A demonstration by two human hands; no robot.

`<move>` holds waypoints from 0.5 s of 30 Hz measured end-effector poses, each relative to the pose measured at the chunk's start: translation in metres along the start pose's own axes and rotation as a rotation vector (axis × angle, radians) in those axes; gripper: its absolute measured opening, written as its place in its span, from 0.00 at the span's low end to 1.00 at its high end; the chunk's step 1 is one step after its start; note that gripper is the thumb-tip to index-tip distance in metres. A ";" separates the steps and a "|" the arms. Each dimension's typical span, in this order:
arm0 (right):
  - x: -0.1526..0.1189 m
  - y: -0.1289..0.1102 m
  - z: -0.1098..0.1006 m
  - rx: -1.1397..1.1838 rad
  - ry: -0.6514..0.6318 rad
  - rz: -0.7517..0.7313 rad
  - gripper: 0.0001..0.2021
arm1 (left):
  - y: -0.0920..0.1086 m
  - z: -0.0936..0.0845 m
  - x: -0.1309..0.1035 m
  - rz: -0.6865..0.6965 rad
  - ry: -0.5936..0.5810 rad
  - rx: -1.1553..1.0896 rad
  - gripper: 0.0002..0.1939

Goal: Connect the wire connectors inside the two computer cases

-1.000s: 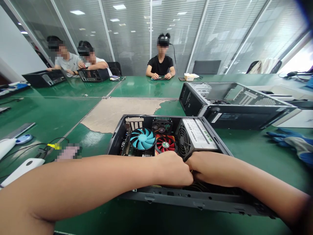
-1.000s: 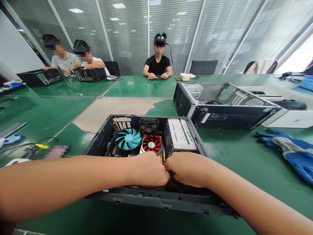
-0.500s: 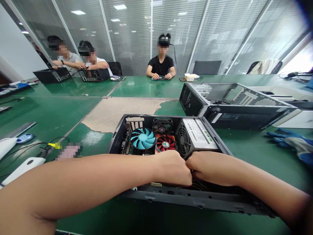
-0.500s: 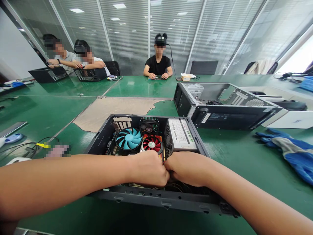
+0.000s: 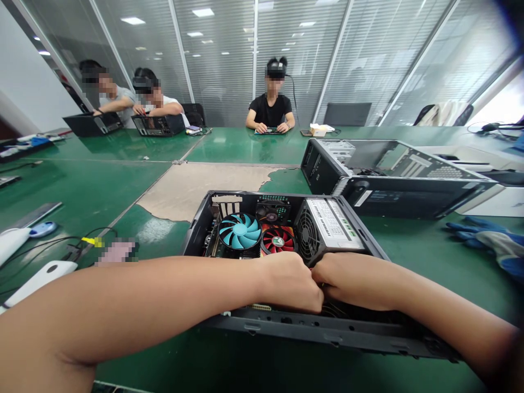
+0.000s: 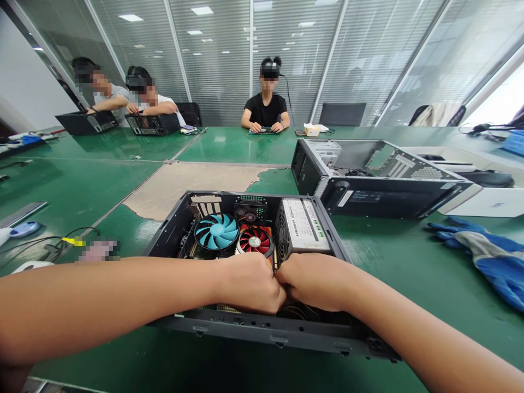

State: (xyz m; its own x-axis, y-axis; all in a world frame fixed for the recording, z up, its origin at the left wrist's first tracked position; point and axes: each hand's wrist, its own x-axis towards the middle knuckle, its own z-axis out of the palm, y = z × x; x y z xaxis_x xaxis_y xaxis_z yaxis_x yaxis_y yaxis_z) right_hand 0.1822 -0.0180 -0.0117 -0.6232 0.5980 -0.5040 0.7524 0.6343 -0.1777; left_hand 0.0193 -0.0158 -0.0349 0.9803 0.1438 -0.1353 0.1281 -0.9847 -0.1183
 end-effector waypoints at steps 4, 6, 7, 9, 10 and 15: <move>0.001 0.002 0.002 -0.009 -0.004 0.005 0.12 | -0.001 0.001 0.000 0.049 0.009 0.045 0.13; 0.002 0.002 0.002 -0.010 -0.007 0.009 0.12 | -0.002 0.001 -0.001 0.060 0.018 0.048 0.13; 0.001 0.003 0.003 -0.010 -0.006 0.010 0.12 | -0.002 0.001 -0.001 0.062 0.019 0.049 0.13; 0.001 0.002 0.003 -0.011 -0.006 0.009 0.12 | -0.002 0.000 -0.001 0.059 0.013 0.048 0.14; 0.000 0.002 0.002 -0.013 -0.004 0.010 0.13 | -0.002 0.000 -0.001 0.058 0.006 0.047 0.14; 0.000 -0.001 0.001 -0.010 0.000 0.003 0.13 | -0.001 -0.003 -0.001 0.035 -0.013 0.036 0.13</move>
State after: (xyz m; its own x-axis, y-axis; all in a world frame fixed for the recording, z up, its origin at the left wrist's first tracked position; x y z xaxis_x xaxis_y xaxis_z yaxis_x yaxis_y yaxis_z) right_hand 0.1818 -0.0192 -0.0122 -0.6208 0.6003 -0.5042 0.7523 0.6371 -0.1677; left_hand 0.0191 -0.0152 -0.0315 0.9820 0.1109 -0.1531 0.0882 -0.9850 -0.1481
